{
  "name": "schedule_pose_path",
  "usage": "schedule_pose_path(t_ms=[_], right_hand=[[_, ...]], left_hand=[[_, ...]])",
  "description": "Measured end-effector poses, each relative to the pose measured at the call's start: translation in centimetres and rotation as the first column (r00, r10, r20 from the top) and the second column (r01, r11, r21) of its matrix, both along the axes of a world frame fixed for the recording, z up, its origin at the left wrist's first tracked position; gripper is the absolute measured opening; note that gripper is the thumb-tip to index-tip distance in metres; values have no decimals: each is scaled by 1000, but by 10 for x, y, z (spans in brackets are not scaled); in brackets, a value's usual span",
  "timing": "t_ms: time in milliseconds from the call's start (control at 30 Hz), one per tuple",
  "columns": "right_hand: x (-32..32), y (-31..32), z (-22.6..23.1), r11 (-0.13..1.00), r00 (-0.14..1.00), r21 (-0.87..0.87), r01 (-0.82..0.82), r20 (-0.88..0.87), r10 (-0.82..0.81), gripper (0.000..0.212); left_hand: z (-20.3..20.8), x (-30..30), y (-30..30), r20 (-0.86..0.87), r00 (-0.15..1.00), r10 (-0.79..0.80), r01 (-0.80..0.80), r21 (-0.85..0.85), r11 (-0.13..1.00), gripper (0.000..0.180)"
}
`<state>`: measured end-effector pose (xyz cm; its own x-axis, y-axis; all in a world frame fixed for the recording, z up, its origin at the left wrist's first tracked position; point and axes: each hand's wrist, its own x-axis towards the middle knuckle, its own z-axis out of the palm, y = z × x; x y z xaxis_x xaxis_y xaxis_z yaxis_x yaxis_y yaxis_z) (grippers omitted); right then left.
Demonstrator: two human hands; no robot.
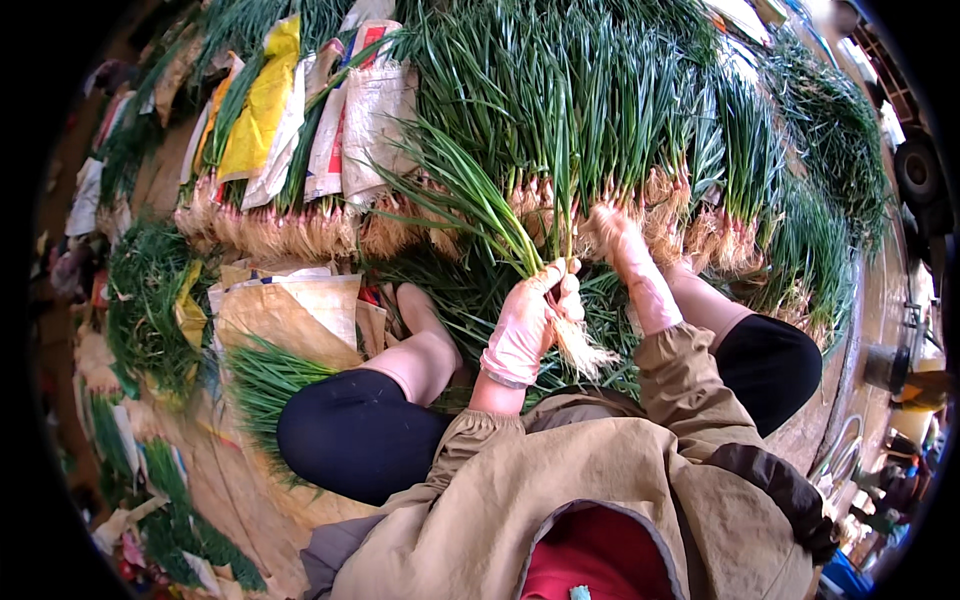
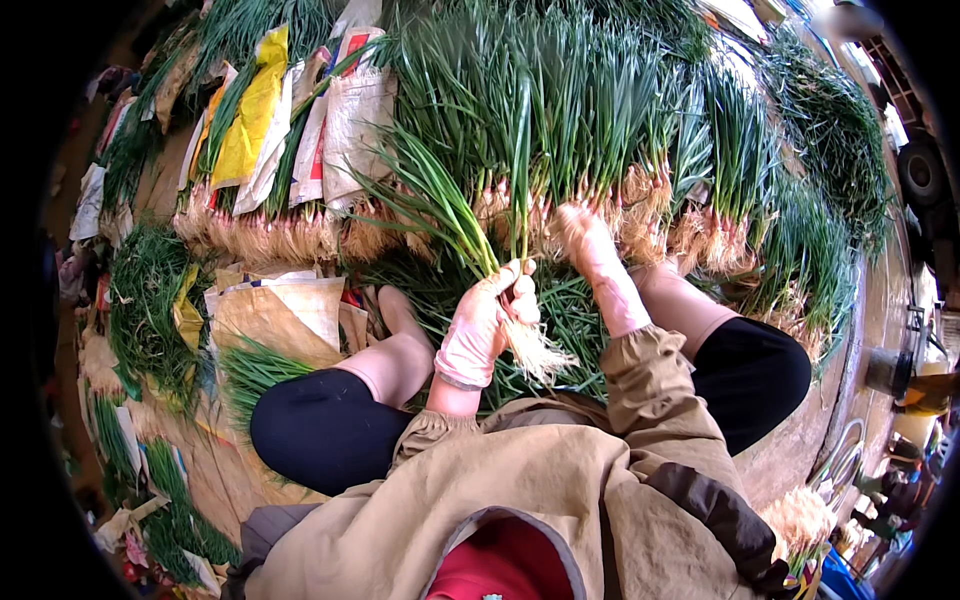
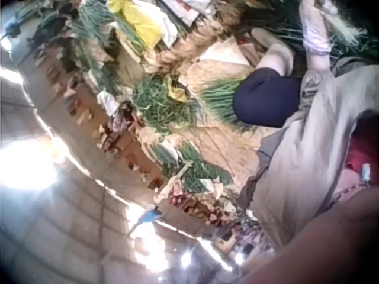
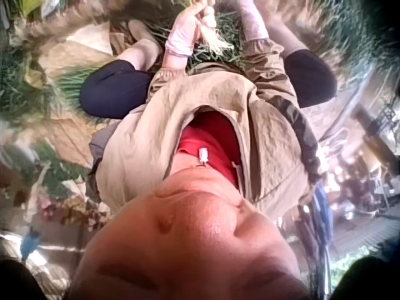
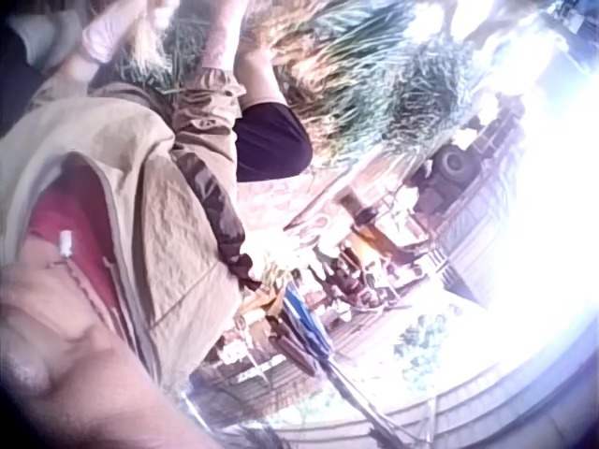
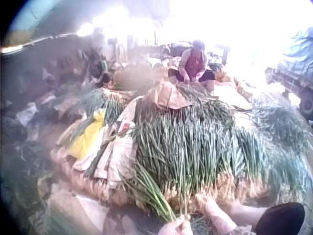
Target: The person peels the outer layers of scallions by hand while sitting on the floor, gathering them into a bundle.
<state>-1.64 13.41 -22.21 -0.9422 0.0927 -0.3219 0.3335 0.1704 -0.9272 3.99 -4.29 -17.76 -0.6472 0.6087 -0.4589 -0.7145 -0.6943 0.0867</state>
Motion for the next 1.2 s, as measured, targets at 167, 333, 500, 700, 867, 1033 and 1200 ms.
schedule_pose_path(t_ms=[167,333,500,700,867,1033,1200], right_hand=[[9,-89,52,650,969,-741,168,247,31,44],[-1,-56,9,594,977,-778,205,199,-76,28],[3,-69,28,840,953,543,-11,-250,174,30],[-15,-22,-3,853,992,510,108,-105,-63,35],[24,-12,-2,920,921,-35,-389,-40,388,29],[23,-53,48,961,967,153,-230,-77,244,25],[48,135,83,945,962,212,249,-167,-216,25]], left_hand=[[-12,0,-22,8,999,39,-40,276,960,23],[-8,-5,1,11,1000,-19,14,357,934,22],[-14,11,-4,55,991,121,-128,155,980,25],[19,13,-10,-130,976,176,-155,153,976,25],[5,1,-2,-137,989,48,-81,-246,966,21],[-46,13,-9,-196,977,-84,-46,-577,816,22],[-7,-1,3,-250,966,-59,-76,-496,865,35]])
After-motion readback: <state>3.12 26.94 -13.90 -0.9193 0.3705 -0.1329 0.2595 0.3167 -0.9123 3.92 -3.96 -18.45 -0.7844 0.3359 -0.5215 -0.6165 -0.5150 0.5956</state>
